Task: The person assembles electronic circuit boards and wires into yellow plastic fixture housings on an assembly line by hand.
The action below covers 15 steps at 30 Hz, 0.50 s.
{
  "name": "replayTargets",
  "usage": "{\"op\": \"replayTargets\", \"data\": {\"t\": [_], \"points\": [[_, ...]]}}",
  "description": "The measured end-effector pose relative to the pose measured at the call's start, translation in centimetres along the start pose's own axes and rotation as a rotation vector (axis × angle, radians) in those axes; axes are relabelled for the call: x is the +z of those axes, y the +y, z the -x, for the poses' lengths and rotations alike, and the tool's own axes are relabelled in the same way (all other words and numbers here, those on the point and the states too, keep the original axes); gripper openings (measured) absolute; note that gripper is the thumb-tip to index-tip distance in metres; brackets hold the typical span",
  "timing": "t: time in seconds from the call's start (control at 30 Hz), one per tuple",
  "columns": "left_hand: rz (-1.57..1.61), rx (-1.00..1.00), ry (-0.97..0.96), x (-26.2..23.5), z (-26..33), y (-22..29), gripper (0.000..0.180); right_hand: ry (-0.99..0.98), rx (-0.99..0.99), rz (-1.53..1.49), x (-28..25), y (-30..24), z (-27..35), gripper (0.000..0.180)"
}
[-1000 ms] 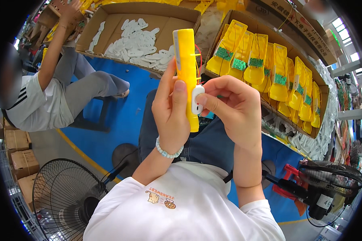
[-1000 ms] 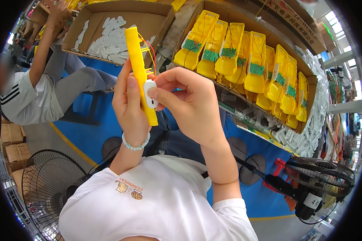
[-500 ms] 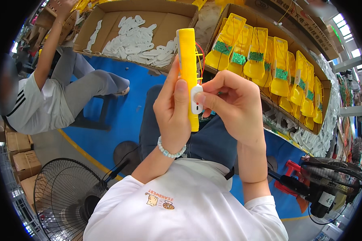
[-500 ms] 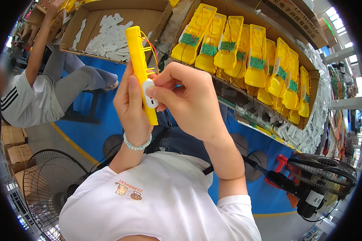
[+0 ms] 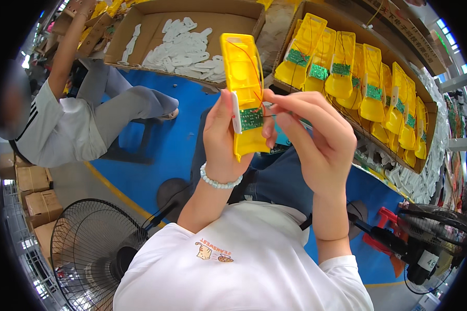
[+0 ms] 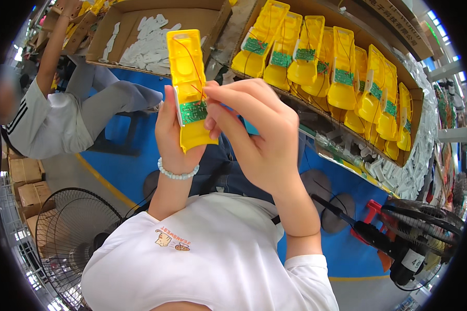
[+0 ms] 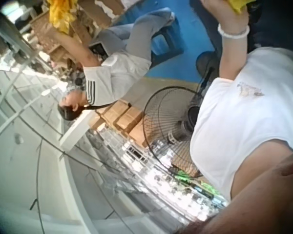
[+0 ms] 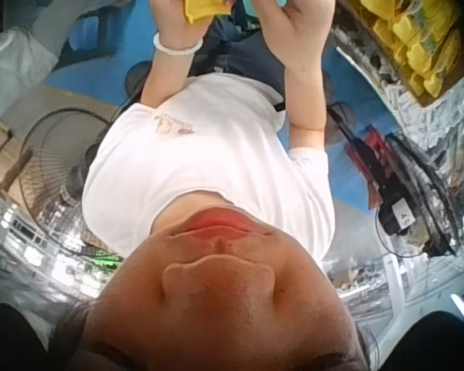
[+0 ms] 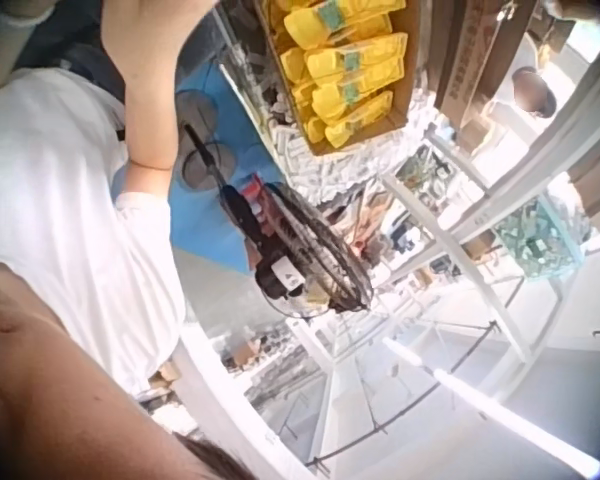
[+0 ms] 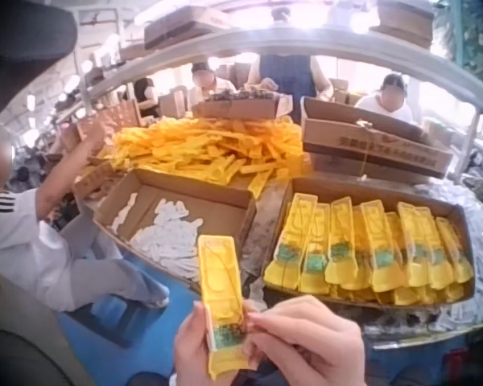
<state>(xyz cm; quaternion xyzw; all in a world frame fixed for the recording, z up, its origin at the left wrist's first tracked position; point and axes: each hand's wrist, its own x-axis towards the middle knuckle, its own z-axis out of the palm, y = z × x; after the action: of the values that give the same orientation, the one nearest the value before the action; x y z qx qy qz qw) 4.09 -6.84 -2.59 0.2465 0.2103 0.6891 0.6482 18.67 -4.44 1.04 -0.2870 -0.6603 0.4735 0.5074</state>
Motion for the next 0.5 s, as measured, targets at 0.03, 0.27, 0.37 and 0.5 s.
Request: {"op": "replayTargets", "data": {"t": [0.03, 0.27, 0.37, 0.5], "points": [[0.140, -0.061, -0.055, 0.1, -0.2, 0.2, 0.054, 0.029, -0.174, 0.217, -0.4, -0.1, 0.0, 0.022], [0.116, -0.075, -0.155, 0.1, -0.7, -0.2, 0.052, 0.026, -0.387, 0.589, -0.1, -1.1, 1.5, 0.035], [0.158, -0.032, -0.173, -0.6, -1.1, -0.8, 0.050, 0.049, -0.358, 0.578, 0.4, -1.0, 2.1, 0.040], [0.055, 0.139, -0.010, 1.7, -0.6, -1.6, 0.047, 0.190, -0.204, 0.684, 1.6, -0.2, 2.6, 0.055]]}}
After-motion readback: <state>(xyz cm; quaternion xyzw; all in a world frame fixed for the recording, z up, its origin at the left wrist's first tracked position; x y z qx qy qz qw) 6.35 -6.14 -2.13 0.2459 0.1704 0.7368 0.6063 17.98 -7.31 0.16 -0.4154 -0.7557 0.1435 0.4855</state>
